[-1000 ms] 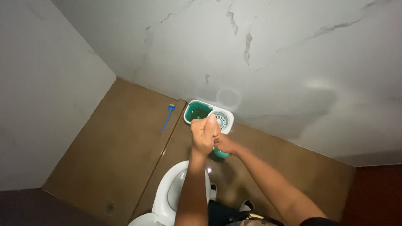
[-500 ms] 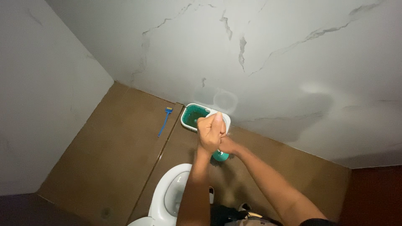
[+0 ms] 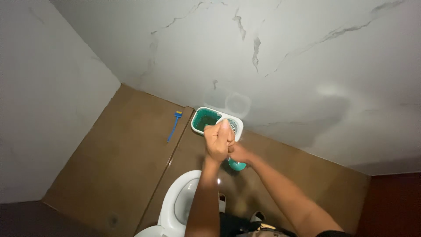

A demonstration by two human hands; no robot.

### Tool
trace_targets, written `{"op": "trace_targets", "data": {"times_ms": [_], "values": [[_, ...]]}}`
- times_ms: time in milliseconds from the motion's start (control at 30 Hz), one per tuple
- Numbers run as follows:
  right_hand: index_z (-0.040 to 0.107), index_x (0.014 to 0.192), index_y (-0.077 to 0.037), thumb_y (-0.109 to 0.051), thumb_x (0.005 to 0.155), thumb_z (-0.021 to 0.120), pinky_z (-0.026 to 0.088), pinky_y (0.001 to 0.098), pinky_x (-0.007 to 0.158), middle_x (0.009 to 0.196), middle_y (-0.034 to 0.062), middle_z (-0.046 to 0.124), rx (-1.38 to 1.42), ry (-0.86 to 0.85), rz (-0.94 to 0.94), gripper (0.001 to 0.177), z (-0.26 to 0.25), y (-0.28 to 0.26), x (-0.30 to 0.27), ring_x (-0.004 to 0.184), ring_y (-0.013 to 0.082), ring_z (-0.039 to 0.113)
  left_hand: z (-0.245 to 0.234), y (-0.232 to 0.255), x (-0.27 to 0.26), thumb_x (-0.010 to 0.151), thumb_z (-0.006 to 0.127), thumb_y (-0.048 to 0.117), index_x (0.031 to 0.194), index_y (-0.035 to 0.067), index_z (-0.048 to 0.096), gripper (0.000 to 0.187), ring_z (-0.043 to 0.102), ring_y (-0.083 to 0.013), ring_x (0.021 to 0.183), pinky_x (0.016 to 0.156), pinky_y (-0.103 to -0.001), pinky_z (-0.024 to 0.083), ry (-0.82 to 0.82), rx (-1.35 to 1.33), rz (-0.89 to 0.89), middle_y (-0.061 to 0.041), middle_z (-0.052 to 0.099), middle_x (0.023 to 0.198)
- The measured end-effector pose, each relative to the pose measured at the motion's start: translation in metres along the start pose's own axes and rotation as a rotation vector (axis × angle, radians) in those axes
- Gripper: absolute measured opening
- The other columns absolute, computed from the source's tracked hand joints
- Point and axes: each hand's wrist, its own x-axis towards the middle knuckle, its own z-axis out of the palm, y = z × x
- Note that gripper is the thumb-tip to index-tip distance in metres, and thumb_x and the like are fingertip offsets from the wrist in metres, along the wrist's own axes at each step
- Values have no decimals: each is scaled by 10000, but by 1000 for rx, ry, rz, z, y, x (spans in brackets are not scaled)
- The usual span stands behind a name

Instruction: Clean the bathroom floor and area around the toilet using a mop and a bucket.

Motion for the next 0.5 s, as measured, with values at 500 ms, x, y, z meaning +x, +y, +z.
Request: {"op": "trace_targets", "data": {"times_ms": [500], "values": [[627, 1173, -45, -185, 827, 711, 520, 377, 865, 1018, 91, 703, -55, 95, 156, 383, -4, 1, -20, 968, 187, 629, 3, -13, -6, 1102, 477, 182, 630, 32, 401, 501, 333, -65, 483, 449, -273, 260, -51, -83, -40, 0, 430, 545]]}}
